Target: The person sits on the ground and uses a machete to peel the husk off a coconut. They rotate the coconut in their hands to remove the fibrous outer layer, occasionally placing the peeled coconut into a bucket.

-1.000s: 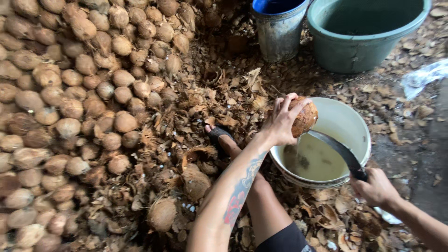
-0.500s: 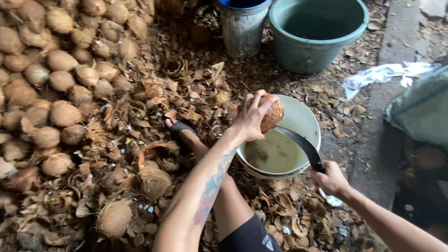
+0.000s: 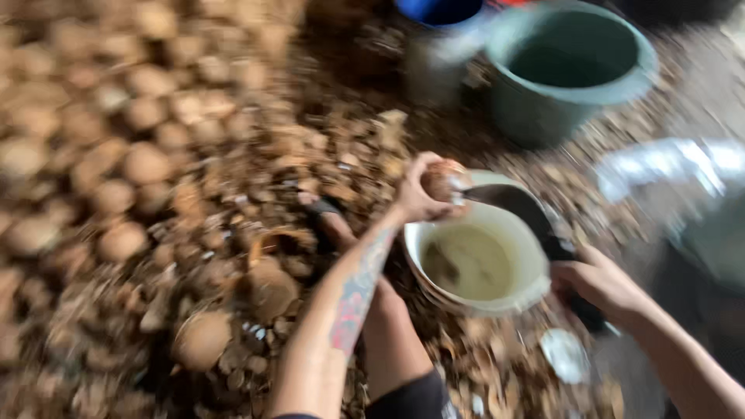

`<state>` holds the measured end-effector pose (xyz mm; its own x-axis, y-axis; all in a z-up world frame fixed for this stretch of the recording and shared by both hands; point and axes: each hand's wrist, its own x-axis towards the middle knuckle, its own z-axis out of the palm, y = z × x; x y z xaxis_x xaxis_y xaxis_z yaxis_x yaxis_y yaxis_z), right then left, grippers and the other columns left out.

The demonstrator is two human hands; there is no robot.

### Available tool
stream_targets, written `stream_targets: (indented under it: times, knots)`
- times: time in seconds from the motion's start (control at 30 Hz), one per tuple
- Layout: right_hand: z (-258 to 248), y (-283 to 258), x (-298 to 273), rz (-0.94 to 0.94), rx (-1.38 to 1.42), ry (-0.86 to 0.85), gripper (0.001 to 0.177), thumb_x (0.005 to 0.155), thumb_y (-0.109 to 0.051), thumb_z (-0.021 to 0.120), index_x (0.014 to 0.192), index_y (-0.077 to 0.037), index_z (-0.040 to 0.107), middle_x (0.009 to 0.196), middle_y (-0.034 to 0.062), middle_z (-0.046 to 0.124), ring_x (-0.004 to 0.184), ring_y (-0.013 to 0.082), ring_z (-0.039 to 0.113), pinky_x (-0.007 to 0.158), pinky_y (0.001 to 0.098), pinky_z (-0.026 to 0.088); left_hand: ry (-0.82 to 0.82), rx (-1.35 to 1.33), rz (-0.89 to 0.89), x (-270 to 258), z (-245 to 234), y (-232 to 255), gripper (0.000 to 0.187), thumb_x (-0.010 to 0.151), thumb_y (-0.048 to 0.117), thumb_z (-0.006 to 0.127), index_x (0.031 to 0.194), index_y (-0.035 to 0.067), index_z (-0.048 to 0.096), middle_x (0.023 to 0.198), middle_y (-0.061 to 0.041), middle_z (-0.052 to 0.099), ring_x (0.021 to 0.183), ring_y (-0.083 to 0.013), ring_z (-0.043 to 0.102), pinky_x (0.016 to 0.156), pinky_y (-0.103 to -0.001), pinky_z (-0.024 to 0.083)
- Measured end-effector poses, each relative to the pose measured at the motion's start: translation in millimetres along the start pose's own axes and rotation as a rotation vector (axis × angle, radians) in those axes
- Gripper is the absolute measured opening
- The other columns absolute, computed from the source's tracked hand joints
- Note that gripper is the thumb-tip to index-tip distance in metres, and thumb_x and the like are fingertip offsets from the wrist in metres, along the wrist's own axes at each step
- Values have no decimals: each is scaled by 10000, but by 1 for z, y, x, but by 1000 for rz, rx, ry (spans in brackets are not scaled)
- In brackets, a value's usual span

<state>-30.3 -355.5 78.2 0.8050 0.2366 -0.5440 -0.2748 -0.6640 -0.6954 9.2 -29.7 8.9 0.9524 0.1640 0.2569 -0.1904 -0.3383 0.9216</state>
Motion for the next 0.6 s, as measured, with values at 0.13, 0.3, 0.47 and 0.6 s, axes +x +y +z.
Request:
stream_targets:
  times: [0.13,0.3,0.47,0.6]
  knots:
    - [-34,-38,1,-254,550,-50,87,761,129,531,836,168,514,620,303,444,467,449,433,409,599,425,226,-463,-489,0,-35,-5,763,512,263,854,1258,234,697,1419,-85,665,1298,-254,601,966,-449,571]
    - [9,-107,-43,-684,267,-3,139,959,-84,651,874,22,623,662,226,687,516,336,647,534,431,531,211,-1270,-473,-46,-131,-23,528,833,355,737,1257,58,637,1226,-243,618,949,-517,626,730,-701,556]
    - [133,-114,-45,-644,10,-23,189,774,-96,902,883,-30,762,934,84,870,901,177,772,877,314,542,302,-1516,-226,-187,-229,-41,618,965,559,725,1372,96,692,1365,-163,699,1228,-348,665,968,-506,574]
    - [264,-47,-43,-837,320,-470,271,779,7,808,746,-97,560,595,48,641,528,130,651,603,270,554,651,-1360,-288,-349,-251,-37,716,893,584,721,1373,54,679,1346,-203,703,1231,-412,662,1054,-631,509]
